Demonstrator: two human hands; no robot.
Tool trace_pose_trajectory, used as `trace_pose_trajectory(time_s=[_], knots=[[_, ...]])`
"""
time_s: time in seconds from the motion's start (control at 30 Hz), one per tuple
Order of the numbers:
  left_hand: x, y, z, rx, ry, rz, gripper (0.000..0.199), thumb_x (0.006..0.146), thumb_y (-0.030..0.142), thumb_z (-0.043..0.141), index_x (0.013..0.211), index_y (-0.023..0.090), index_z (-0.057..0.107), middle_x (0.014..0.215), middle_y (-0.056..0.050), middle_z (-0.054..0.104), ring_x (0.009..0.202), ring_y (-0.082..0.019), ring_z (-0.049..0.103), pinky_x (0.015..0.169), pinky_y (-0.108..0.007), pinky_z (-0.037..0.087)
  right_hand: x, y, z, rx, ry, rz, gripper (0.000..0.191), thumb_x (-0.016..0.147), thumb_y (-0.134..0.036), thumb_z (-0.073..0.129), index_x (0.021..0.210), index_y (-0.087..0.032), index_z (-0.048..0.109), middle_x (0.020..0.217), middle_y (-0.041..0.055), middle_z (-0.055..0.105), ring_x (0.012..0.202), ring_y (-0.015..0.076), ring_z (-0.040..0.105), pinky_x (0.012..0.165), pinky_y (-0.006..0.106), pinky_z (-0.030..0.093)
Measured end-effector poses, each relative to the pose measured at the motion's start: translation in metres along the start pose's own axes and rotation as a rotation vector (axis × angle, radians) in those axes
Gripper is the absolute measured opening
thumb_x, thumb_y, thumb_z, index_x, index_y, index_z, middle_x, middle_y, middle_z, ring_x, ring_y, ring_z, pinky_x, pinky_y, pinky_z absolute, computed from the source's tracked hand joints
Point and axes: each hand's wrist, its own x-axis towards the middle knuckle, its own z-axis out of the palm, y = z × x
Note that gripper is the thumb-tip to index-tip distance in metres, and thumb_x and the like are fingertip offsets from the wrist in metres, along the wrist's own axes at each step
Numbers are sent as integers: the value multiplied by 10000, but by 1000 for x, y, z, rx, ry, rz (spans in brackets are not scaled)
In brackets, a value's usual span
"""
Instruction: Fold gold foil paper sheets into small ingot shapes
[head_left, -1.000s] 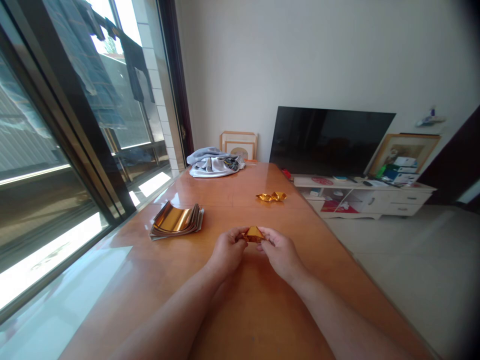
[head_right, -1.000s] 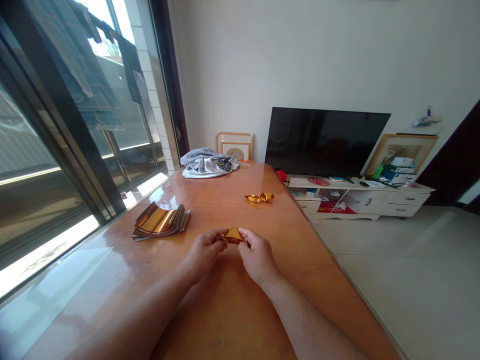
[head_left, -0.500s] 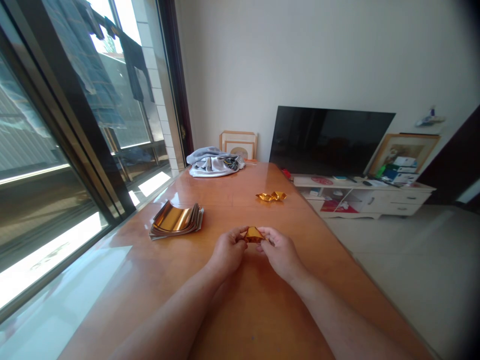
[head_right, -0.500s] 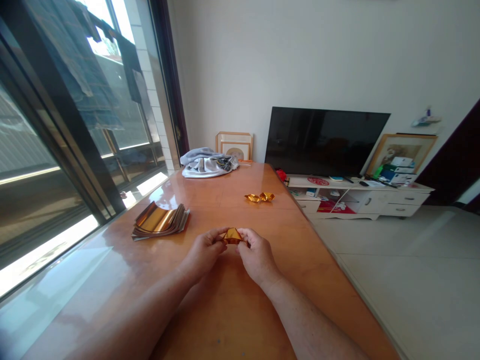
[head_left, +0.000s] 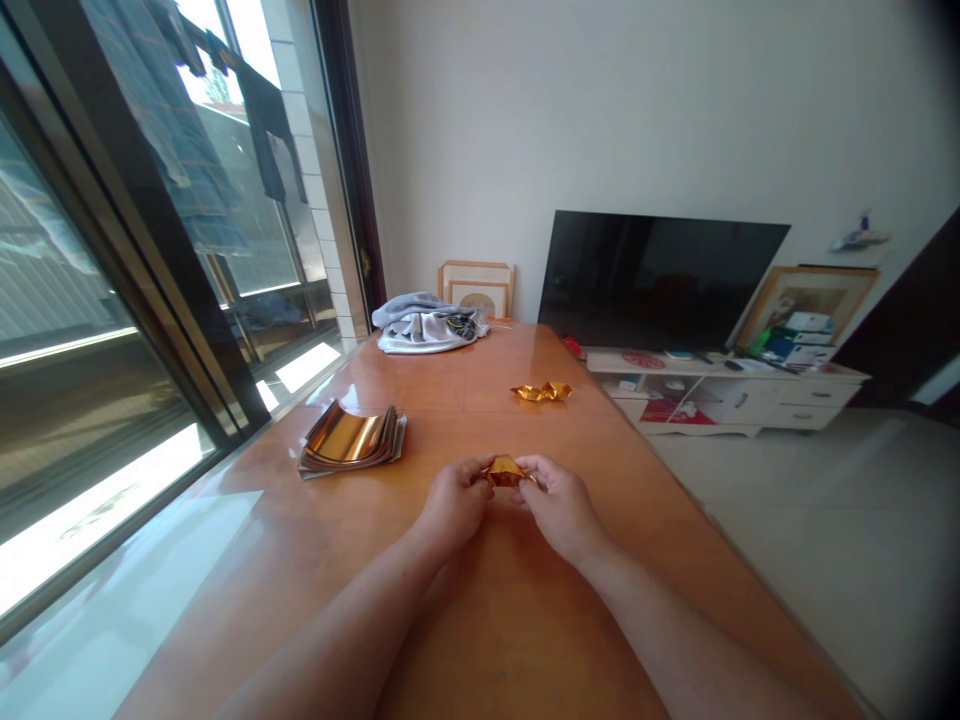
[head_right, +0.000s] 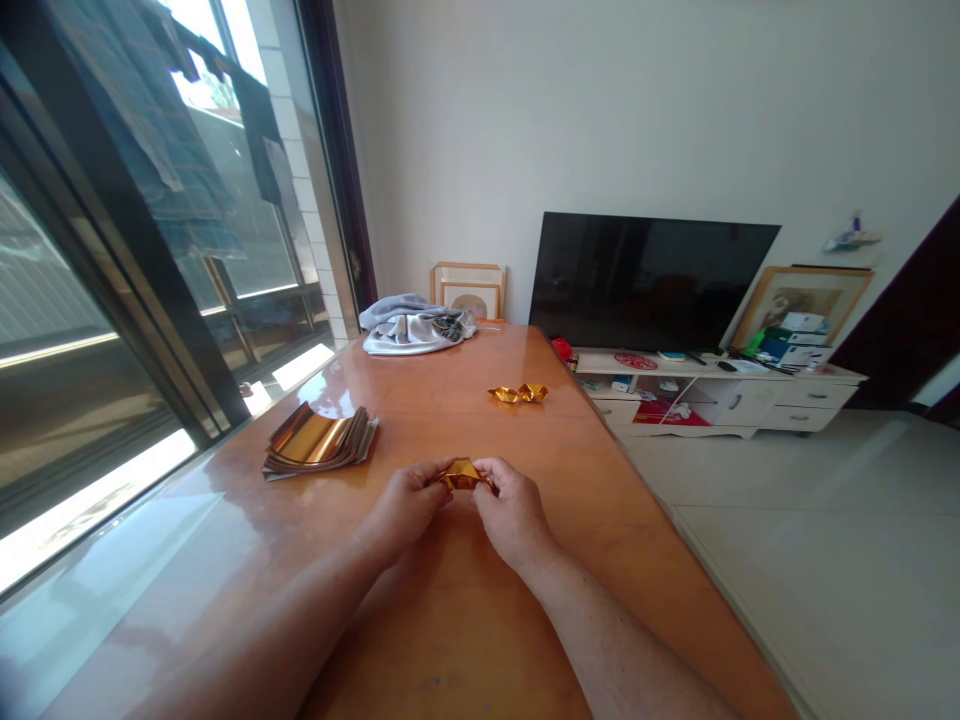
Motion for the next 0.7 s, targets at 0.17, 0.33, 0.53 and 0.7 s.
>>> trace_pose_trajectory(time_s=[0.17, 0.33, 0.53, 0.7], knots=[[0, 0, -1, 8, 18, -12, 566, 710, 60, 496, 1212, 190, 723, 1115, -41, 758, 955, -203, 678, 861, -282, 493, 0, 0, -1, -8, 28, 21, 279, 817, -261, 576, 1071, -211, 681, 925, 31, 761, 761, 187, 715, 710, 310, 577], [1, -2, -1, -5, 34, -34, 560, 694, 61, 498, 1190, 173, 733, 1070, -54, 766, 938, -210, 680, 825, -282, 508, 0, -2, -2, -22, 32, 27, 242, 814, -270, 579, 1020, -207, 691, 900, 27, 758, 738, 180, 705, 689, 298, 567], [0, 1, -1, -3, 62, -59, 558, 688, 72, 504, 1186, 167, 737, 1052, -56, 767, 895, -201, 674, 787, -271, 507, 0, -2, -1, -31, 23, 26, 228, 807, -260, 583, 995, -199, 698, 887, 24, 752, 761, 184, 703, 704, 299, 565], [0, 2, -2, 10, 26, -33, 516, 711, 94, 498, 1151, 182, 754, 991, -35, 769, 867, -190, 662, 756, -257, 491, -1, -6, -1, -5, -5, 16, 224, 812, -259, 577, 988, -203, 704, 904, 28, 753, 780, 188, 705, 709, 299, 564]])
